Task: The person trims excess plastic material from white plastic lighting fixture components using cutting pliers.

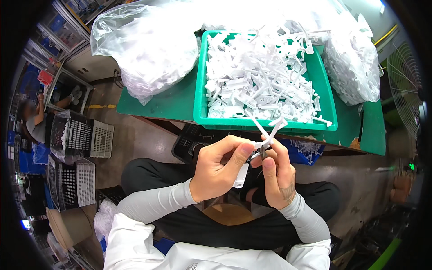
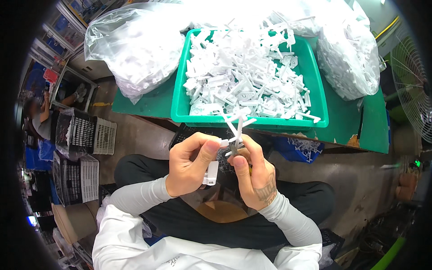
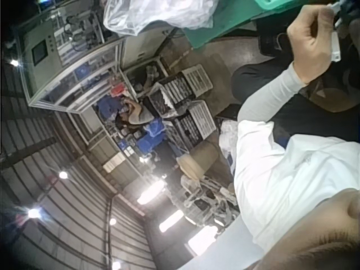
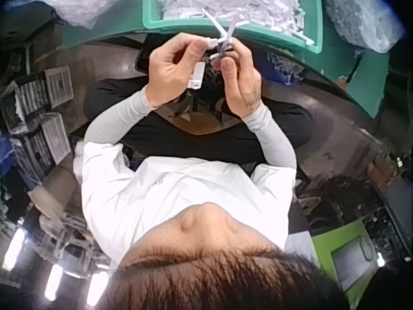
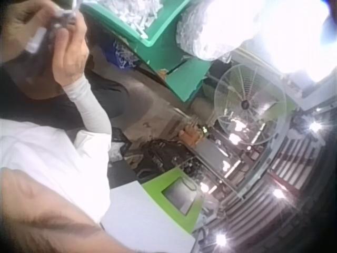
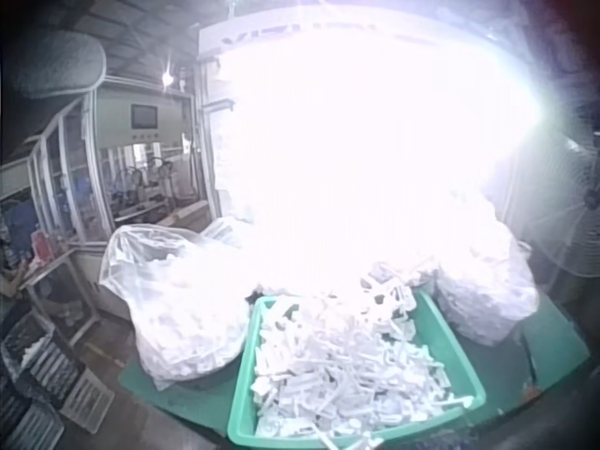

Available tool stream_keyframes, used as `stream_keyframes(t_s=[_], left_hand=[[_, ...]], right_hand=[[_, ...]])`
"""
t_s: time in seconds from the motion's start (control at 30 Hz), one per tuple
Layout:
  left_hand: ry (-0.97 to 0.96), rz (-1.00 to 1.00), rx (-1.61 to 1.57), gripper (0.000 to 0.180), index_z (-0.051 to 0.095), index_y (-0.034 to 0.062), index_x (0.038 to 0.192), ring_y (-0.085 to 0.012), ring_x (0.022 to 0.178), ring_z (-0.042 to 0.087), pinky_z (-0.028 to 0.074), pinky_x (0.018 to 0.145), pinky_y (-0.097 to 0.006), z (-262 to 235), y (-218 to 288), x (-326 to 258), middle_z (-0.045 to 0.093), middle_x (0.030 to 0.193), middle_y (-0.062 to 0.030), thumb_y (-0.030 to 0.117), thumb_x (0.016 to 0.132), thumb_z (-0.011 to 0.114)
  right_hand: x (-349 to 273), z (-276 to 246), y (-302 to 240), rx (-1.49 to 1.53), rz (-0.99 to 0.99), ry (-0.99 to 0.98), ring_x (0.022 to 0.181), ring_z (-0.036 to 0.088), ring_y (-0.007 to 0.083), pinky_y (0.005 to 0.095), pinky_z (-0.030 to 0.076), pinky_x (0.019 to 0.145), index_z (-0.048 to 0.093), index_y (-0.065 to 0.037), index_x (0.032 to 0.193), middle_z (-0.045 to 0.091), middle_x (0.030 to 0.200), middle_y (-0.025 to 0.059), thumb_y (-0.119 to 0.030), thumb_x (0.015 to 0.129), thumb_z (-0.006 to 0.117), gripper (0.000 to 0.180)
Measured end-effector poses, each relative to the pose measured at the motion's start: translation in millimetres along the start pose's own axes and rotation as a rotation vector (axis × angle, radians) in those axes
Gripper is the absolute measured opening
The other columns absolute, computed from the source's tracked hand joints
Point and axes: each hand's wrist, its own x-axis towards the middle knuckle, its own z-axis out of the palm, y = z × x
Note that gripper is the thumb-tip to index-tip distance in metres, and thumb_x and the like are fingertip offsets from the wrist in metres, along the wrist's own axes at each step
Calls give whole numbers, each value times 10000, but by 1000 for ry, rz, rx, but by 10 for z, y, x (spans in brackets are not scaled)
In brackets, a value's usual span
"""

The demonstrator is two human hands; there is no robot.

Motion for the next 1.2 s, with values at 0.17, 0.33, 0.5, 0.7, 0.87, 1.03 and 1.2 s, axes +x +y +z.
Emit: stream_keyframes(t_s=[0.17, 0.33, 0.5, 0.7, 0.87, 1.03, 1.2], left_hand=[[-13, -71, -36, 208, 684, -8, 1048, 6, 670, 470, 378, 553, -179, -11, -19, -34, 621, 767, 39, 184, 1016, 609], [-27, -91, -63, 197, 680, -8, 1041, 7, 671, 484, 392, 562, -175, -1, -4, -36, 618, 766, 43, 175, 1012, 614], [-40, -118, -52, 192, 678, -6, 1035, 6, 677, 490, 401, 573, -173, -7, -28, -7, 626, 771, 40, 175, 1006, 623], [11, -19, 28, 181, 663, 9, 1010, 20, 658, 459, 352, 559, -173, -8, -21, -29, 609, 777, 49, 183, 1014, 610], [538, 788, 474, 140, 642, 25, 913, -37, 608, 482, 382, 539, -211, -657, 539, 689, 619, 750, 16, 109, 1005, 578], [795, 1077, 899, 237, 700, 34, 976, -122, 661, 605, 466, 601, -268, -1785, 1466, 1975, 697, 765, -72, 256, 1001, 621], [591, 652, 1041, 264, 750, 72, 1048, -200, 697, 660, 495, 655, -287, -2232, 1181, 2301, 718, 830, -113, 305, 957, 668]], right_hand=[[-21, -14, -16, -22, 8, -14, 714, 702, 242, 328, 543, 662, 463, -15, 1325, 696, 831, 129, -271, 1062, 466, 367], [-29, 9, 5, -45, 10, -9, 672, 638, 173, 288, 500, 631, 474, -11, 1302, 680, 804, 98, -286, 1072, 434, 360], [0, -5, 10, -78, 32, -13, 633, 670, 241, 336, 509, 595, 487, -16, 1275, 663, 755, 116, -245, 1057, 476, 316], [-7, 49, -53, -77, -28, 31, 603, 655, 296, 362, 492, 561, 491, -23, 1265, 634, 733, 136, -212, 1045, 492, 290], [10, -189, 36, -186, -99, -401, 641, 659, 364, 417, 504, 569, 519, -60, 1226, 639, 707, 144, -244, 1024, 515, 273], [7, -168, 80, -532, -10, -623, 664, 676, 372, 454, 547, 624, 551, -81, 1238, 676, 720, 155, -347, 1009, 522, 352], [-203, -52, 432, -744, 11, -652, 758, 711, 378, 497, 566, 684, 553, -106, 1280, 726, 832, 170, -437, 1002, 480, 438]])
